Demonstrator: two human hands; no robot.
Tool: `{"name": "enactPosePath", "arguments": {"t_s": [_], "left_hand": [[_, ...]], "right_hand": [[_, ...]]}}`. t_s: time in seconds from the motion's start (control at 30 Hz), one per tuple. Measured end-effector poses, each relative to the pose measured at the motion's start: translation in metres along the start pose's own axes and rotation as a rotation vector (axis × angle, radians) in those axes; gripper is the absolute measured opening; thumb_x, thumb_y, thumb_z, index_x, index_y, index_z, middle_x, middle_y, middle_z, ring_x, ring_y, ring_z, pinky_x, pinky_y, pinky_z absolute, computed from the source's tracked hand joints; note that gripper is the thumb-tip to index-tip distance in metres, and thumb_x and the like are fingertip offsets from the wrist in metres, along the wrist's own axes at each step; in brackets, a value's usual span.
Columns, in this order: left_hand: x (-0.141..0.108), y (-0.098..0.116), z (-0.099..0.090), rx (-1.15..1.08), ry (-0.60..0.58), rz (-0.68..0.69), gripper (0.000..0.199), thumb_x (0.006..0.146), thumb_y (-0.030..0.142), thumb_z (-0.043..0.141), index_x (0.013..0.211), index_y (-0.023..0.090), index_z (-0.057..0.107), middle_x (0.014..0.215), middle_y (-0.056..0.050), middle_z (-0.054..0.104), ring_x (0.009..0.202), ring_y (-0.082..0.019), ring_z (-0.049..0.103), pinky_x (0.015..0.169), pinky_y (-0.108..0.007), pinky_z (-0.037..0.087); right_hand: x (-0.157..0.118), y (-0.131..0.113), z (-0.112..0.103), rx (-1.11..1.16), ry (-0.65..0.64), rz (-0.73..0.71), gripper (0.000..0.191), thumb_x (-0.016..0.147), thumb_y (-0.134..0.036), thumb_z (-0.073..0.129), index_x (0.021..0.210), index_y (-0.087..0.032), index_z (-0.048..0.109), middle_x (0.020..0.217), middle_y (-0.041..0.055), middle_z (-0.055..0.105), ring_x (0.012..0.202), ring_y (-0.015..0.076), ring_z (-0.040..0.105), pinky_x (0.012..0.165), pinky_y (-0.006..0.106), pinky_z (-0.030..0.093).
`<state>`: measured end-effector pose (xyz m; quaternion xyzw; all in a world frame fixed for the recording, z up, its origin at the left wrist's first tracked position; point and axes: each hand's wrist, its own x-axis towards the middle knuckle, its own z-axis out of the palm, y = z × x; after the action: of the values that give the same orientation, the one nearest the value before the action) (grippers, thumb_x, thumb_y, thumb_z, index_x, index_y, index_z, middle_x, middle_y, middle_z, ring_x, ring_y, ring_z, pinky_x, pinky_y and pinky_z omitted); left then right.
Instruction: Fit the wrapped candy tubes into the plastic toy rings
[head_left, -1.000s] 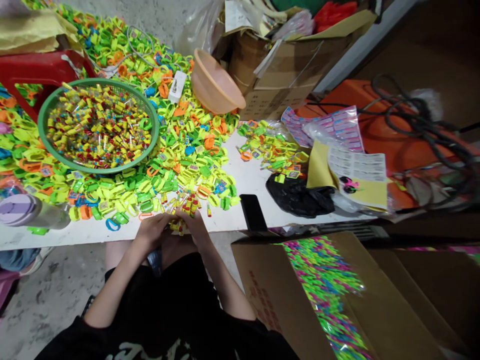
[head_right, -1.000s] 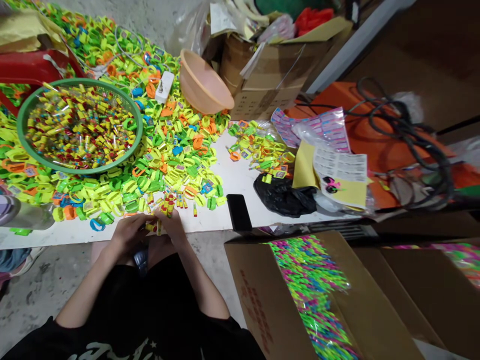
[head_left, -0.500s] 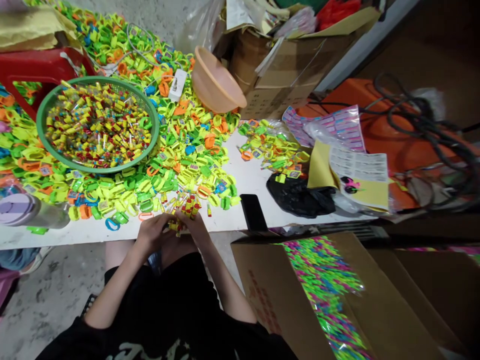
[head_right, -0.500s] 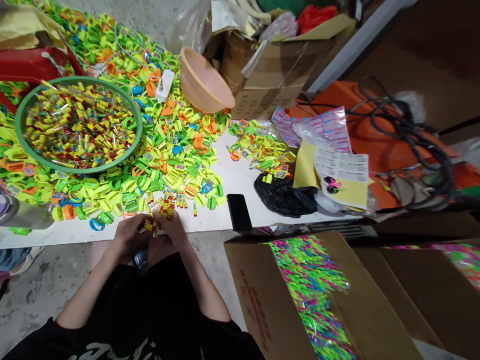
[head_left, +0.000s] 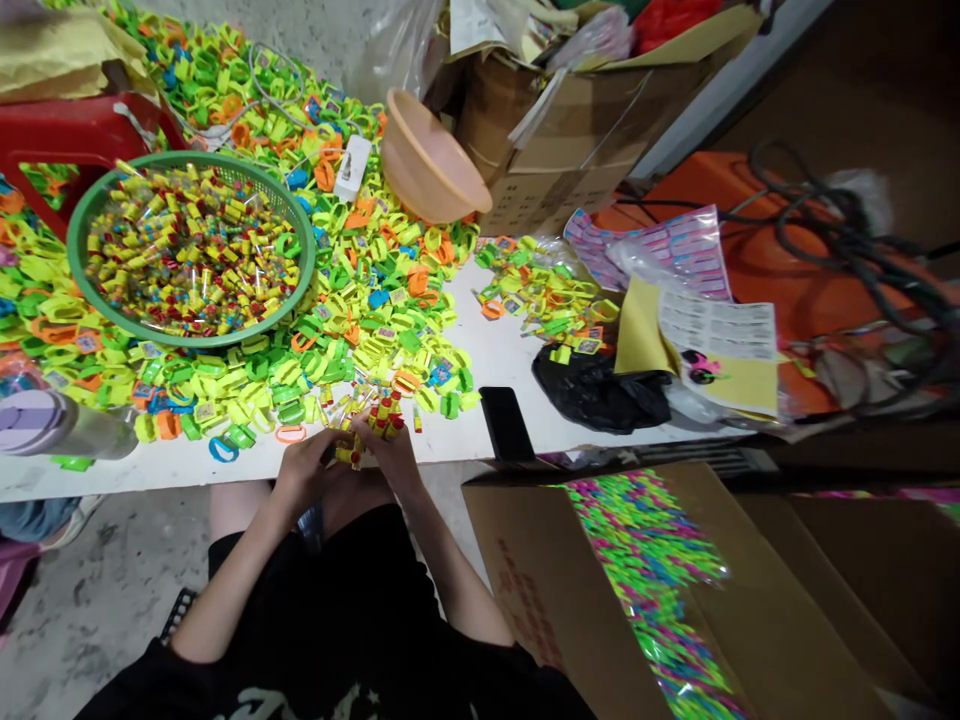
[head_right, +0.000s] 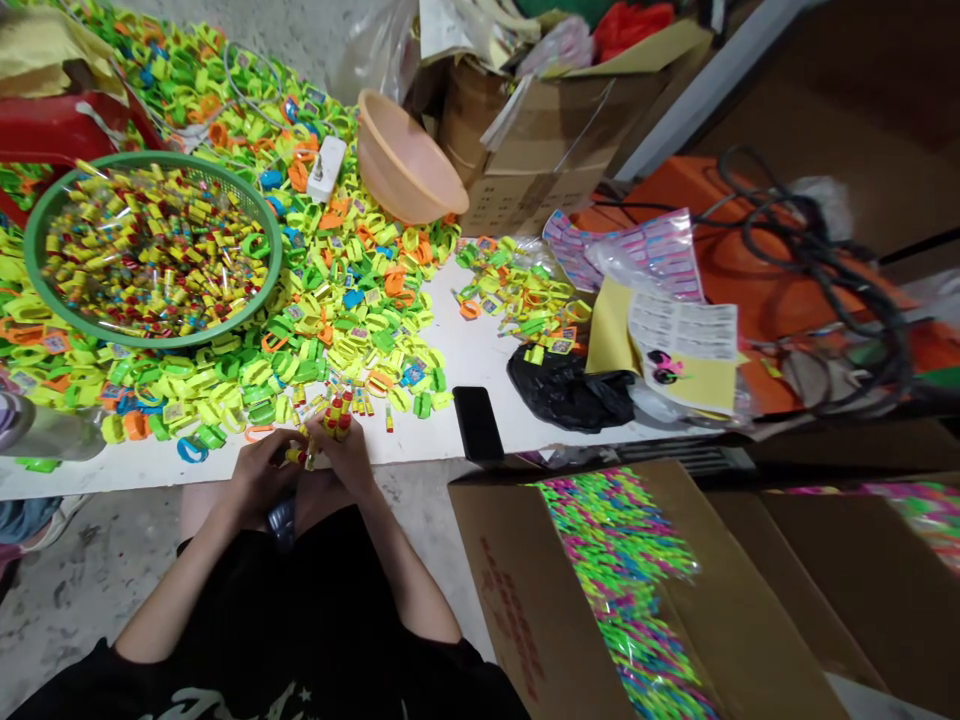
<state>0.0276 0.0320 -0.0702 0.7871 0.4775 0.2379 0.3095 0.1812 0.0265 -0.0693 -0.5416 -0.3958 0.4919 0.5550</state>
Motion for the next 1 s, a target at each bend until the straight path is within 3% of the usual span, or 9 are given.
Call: {"name": "enactPosePath", "arguments": {"t_s": [0.27,0.47,0.63,0.83,1.0], "left_hand": [[-0.005,0.004,0.005,0.004,0.075,0.012,0.034,0.075,0.013,0.053,0.106,0.024,0.062,0.086,0.001,0.070,0.067,-0.011,0.061,0.064,-0.018,0.045],[-0.008,0.009,0.009,-0.022,0.072,0.027,0.031,0.083,0.024,0.053,0.112,0.023,0.060,0.088,0.000,0.071,0.065,-0.010,0.062,0.062,-0.019,0.046],[-0.007,0.011,0.012,0.076,0.065,-0.010,0.033,0.081,0.030,0.058,0.113,0.021,0.059,0.082,-0.001,0.071,0.065,-0.012,0.064,0.059,-0.019,0.045],[-0.004,0.009,0.013,0.241,0.009,-0.008,0.024,0.083,0.022,0.056,0.106,0.021,0.060,0.086,-0.003,0.071,0.076,-0.017,0.067,0.063,-0.023,0.047],[-0.003,0.010,0.015,0.270,-0.023,-0.003,0.028,0.082,0.015,0.054,0.108,0.021,0.057,0.091,-0.005,0.071,0.081,-0.019,0.067,0.066,-0.024,0.047]], "right_hand": [[-0.002,0.005,-0.001,0.058,0.068,-0.047,0.018,0.074,-0.035,0.062,0.066,-0.019,0.057,0.061,-0.0025,0.054,0.058,0.0107,0.049,0.053,0.021,0.042],[-0.003,-0.001,0.000,0.014,0.085,-0.069,0.015,0.071,-0.033,0.063,0.068,-0.019,0.057,0.066,-0.0019,0.057,0.062,0.0115,0.052,0.058,0.023,0.045],[-0.004,-0.001,0.003,0.004,0.068,-0.028,0.021,0.066,-0.036,0.067,0.067,-0.019,0.056,0.062,-0.0034,0.057,0.059,0.0114,0.053,0.058,0.024,0.047],[-0.006,0.005,0.007,-0.022,0.142,0.051,0.027,0.064,-0.040,0.070,0.072,-0.019,0.056,0.066,-0.0022,0.060,0.062,0.0125,0.055,0.058,0.024,0.047],[-0.008,0.013,0.014,-0.028,0.220,0.089,0.031,0.063,-0.042,0.071,0.074,-0.018,0.055,0.067,-0.0015,0.060,0.060,0.0120,0.054,0.056,0.024,0.045]]}}
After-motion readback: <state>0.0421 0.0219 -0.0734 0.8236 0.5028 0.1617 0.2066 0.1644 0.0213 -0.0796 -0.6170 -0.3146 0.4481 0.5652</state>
